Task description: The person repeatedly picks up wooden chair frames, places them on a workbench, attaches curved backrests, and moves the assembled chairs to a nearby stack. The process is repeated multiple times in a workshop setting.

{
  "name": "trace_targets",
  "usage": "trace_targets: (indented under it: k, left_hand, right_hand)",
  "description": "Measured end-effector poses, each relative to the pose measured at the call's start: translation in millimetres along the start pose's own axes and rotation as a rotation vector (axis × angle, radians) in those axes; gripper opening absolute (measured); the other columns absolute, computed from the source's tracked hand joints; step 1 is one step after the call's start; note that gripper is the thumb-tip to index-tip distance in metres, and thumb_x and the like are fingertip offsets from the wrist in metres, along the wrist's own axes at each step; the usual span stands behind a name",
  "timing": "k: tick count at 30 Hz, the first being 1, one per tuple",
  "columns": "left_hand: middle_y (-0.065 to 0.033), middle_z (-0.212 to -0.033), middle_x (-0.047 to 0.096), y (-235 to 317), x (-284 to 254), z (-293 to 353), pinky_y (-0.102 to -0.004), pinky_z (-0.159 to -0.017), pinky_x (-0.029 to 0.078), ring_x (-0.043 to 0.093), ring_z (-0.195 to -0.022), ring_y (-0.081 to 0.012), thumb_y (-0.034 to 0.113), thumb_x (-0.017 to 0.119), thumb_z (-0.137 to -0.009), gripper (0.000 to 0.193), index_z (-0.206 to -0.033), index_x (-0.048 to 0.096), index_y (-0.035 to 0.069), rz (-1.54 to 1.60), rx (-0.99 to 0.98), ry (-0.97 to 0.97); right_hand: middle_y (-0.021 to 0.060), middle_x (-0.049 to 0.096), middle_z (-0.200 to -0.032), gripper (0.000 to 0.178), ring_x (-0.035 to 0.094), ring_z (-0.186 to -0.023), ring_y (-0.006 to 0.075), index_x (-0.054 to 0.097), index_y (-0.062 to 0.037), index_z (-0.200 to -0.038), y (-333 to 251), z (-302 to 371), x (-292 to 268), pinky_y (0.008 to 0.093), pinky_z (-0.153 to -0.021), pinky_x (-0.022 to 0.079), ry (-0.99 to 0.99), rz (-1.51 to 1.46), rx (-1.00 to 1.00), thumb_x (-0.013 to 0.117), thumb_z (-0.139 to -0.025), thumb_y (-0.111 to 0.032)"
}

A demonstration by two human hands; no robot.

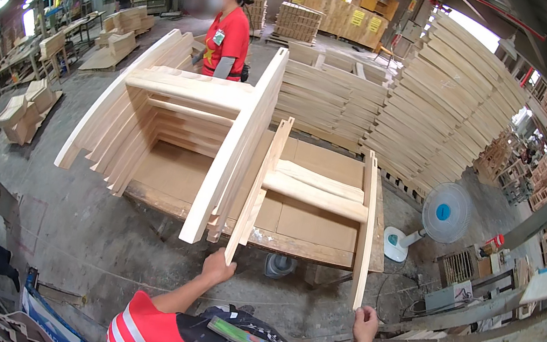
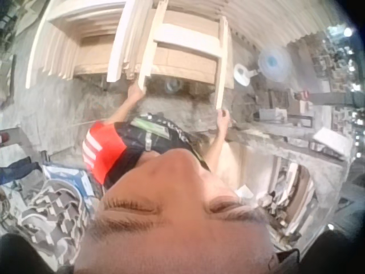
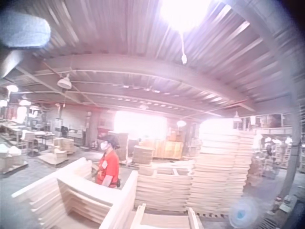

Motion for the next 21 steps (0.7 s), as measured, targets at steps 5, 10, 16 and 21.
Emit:
trace_targets:
  k: [5, 10, 16, 21]
  left_hand:
    - [-0.0290, -0.113, 0.071, -29, 2, 20, -0.0523, -0.098, 0.054, 0.068, -0.110, -0.0458, 0.032, 0.077, -0.081, 0.060, -0.124, 0.055, -0.004, -0.036, -0.130, -0.069]
    - [-0.0251, -0.102, 0.073, -23, 9, 0, -0.0483, -0.086, 0.059, 0.074, -0.093, -0.0399, 0.031, 0.079, -0.079, 0.059, -0.122, 0.056, -0.003, -0.016, -0.077, -0.034]
    - [-0.0083, -0.074, 0.067, -8, 7, -55, -0.0324, -0.047, 0.052, 0.062, -0.055, -0.0139, 0.025, 0.078, -0.082, 0.037, -0.097, 0.064, -0.005, 0.723, -0.296, -0.227]
    - [-0.0065, -0.063, 0.062, -15, 9, -43, -0.0335, -0.043, 0.049, 0.060, -0.049, -0.0159, 0.014, 0.070, -0.088, 0.014, -0.082, 0.065, 0.001, 0.699, -0.275, -0.218]
  right_hand:
    - [0.0159, 0.072, -0.103, 0.050, 0.068, -0.097, 0.0243, 0.062, 0.0039, -0.123, -14, -61, 48, 0.0394, -0.088, 0.054, -0.272, 0.028, 0.051, 0.075, -0.093, -0.033]
    - [0.0114, 0.067, -0.082, 0.037, 0.067, -0.067, 0.0242, 0.064, 0.0031, -0.110, -4, -89, 65, 0.0398, -0.058, 0.055, -0.339, -0.188, 0.451, 0.079, -0.090, -0.024]
    - [0.0088, 0.064, -0.072, 0.024, 0.065, -0.059, 0.0210, 0.064, 0.0035, -0.098, -36, -86, 61, 0.0377, -0.051, 0.053, -0.349, -0.156, 0.462, 0.079, -0.089, -0.014]
    - [0.0091, 0.066, -0.073, 0.021, 0.065, -0.056, 0.0180, 0.067, 0.0026, -0.092, -39, -52, 34, 0.0358, -0.051, 0.053, -0.155, 0.024, 0.270, 0.080, -0.088, -0.013]
Point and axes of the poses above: each hand's wrist, its own z-axis away from the middle knuckle, its own x-axis out of the palm, y = z × x, the point moved 4 cm from there along -z, towards the middle knuckle
